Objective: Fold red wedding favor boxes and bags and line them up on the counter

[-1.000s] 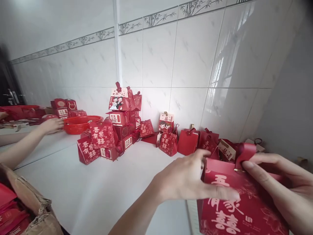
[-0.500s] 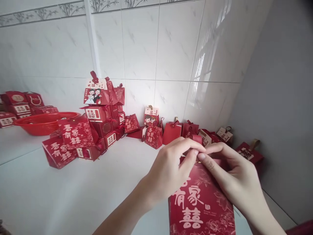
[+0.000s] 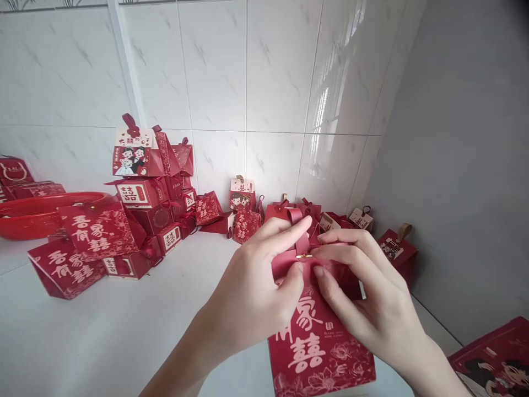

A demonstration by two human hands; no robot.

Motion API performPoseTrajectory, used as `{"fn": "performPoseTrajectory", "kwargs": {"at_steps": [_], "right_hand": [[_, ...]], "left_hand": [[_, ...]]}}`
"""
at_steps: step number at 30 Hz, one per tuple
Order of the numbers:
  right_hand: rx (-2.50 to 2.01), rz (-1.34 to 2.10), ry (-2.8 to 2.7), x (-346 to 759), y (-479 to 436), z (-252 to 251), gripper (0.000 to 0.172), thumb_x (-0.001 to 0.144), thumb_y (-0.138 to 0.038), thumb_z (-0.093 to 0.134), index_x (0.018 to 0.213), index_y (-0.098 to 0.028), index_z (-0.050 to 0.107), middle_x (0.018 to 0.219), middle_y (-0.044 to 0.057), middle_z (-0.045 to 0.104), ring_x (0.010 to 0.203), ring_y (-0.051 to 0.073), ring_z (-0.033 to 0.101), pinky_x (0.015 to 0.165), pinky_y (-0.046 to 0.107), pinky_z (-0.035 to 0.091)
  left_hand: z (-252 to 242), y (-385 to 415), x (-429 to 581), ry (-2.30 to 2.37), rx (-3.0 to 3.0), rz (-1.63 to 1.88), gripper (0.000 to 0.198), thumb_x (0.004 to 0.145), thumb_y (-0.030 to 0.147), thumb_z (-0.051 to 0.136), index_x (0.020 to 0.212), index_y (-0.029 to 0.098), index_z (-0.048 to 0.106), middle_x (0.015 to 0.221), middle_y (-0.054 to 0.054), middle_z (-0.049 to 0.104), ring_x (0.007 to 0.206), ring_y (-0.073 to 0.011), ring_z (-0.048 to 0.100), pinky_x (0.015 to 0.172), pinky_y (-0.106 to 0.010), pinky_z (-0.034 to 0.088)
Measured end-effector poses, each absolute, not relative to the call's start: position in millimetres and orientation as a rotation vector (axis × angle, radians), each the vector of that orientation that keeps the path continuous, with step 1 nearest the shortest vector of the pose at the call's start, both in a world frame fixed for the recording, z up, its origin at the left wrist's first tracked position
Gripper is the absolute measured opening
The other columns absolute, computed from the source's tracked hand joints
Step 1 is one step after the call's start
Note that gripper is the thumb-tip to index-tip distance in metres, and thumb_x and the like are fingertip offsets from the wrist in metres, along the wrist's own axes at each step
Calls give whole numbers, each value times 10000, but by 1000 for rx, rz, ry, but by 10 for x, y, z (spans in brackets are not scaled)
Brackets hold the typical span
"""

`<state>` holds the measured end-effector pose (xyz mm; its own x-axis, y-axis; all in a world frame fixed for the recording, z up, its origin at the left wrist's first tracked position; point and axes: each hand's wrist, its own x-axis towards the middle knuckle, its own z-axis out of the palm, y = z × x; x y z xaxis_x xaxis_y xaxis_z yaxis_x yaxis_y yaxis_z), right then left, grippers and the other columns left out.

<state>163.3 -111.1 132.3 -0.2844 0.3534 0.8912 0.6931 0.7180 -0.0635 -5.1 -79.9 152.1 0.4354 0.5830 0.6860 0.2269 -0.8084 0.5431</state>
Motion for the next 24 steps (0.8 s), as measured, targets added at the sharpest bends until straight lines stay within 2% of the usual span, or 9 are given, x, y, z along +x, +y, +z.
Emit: {"fn": "performPoseTrajectory", "kwargs": {"at_steps": [5,9,15,19,24], "right_hand": [[-829,-406,-1902,1634,-1130,1333,127,885,-67,484,957,-145,552,1003,96,510,931,184,534,772,313,472],[-822,-381,-1879,1618,-1121,1326,130,888,-56,472,937,-145,554,968,83,522,912,169,537,768,301,461],[-848,-259,-1740,1613,-1117,1303,92,885,-78,499,921,-159,524,846,32,538,748,132,522,640,265,439],[-846,-265,-1753,1615,-1125,1290,85,879,-82,504,893,-162,530,843,33,539,760,142,531,648,275,438],[-885,-238,-1706,1594,-1121,1276,99,878,-106,533,945,-178,544,866,21,563,755,141,540,633,267,434]], "left_hand": [[1530,-786,-55,670,2305,1323,463,857,154,491,1318,199,502,1206,-51,574,1171,-190,525,921,-237,523],[1527,-786,-53,648,2283,1334,408,886,170,468,1286,216,534,1169,-38,593,1142,-177,540,918,-247,520],[1498,-805,-37,660,2310,1319,434,883,135,458,1300,244,515,1136,-12,604,1120,-144,544,883,-198,513],[1513,-798,-28,646,2333,1339,446,870,115,462,1296,231,523,1117,-13,612,1086,-131,561,919,-192,489],[1531,-801,-19,653,2335,1335,446,859,109,471,1280,237,542,1111,-25,617,1048,-140,578,941,-232,484]]}}
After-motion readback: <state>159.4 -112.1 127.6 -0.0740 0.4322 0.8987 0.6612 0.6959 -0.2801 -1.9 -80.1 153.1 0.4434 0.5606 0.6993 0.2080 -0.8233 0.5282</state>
